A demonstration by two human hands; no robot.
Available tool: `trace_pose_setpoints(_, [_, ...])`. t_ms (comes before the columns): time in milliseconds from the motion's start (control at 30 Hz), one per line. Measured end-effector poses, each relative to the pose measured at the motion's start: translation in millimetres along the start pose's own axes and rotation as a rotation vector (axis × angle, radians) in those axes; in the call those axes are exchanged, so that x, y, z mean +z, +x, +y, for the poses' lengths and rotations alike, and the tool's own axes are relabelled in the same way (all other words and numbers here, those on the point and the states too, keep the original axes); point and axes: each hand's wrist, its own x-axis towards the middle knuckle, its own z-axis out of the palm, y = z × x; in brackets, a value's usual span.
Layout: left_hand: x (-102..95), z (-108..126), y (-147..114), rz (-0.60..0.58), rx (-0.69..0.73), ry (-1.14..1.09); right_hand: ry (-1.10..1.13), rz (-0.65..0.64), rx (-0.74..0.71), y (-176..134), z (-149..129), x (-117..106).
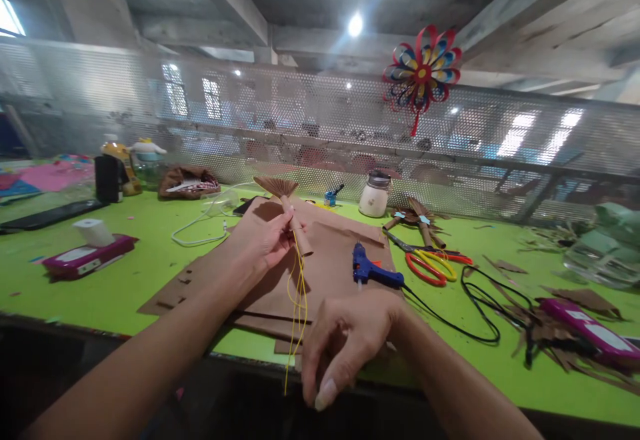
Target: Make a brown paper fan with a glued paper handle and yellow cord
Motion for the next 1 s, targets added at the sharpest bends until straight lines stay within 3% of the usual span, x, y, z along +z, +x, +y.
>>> trace_pose_setpoints(67, [0.5,1.2,-0.2,0.0,0.004,0.021,0.015,0.062,0.064,-7.8,-3.3,-2.0])
trace_pose_setpoints(100, [0.8,1.2,-0.4,-0.007,0.004,0.034,0.027,0.154,0.091,-11.6,-2.6,-5.0])
trace_pose_setpoints(167, [2.6,0.2,-1.8,-0.033,0.005,0.054,0.061,0.482,0.084,-15.7,4.0,-14.1])
trace_pose_setpoints(267, [8.5,-4.3,-7.1,-0.092,0.008,0.062,0.128,1.163,-0.085,-7.4,21.6,-27.8])
trace_pose_setpoints(333, [13.3,-8.3,-11.8,-0.139,0.001,0.072,0.034,1.354,-0.112,5.7,32.3,-31.8])
trace_pose_setpoints(500, [19.7,-16.5,-18.8,-0.213,0.027,0.098,-0.392,1.474,0.028,34.4,40.8,-24.4])
trace_pose_setpoints(800, [22.6,-20.1,-18.2,-0.187,0.034,0.128,-0.493,1.569,0.117,48.3,50.8,-17.9])
trace_pose_setpoints(900, [20.8,-18.9,-15.6,-0.161,0.034,0.143,-0.552,1.605,0.097,40.7,48.4,-23.3])
trace_pose_setpoints(967, [17.7,-17.9,-12.6,-0.122,0.021,0.17,-0.637,1.648,0.171,24.0,45.0,-36.0])
trace_pose_setpoints(1000, [16.0,-17.5,-10.9,-0.102,0.01,0.188,-0.7,1.681,0.275,11.9,43.6,-45.4])
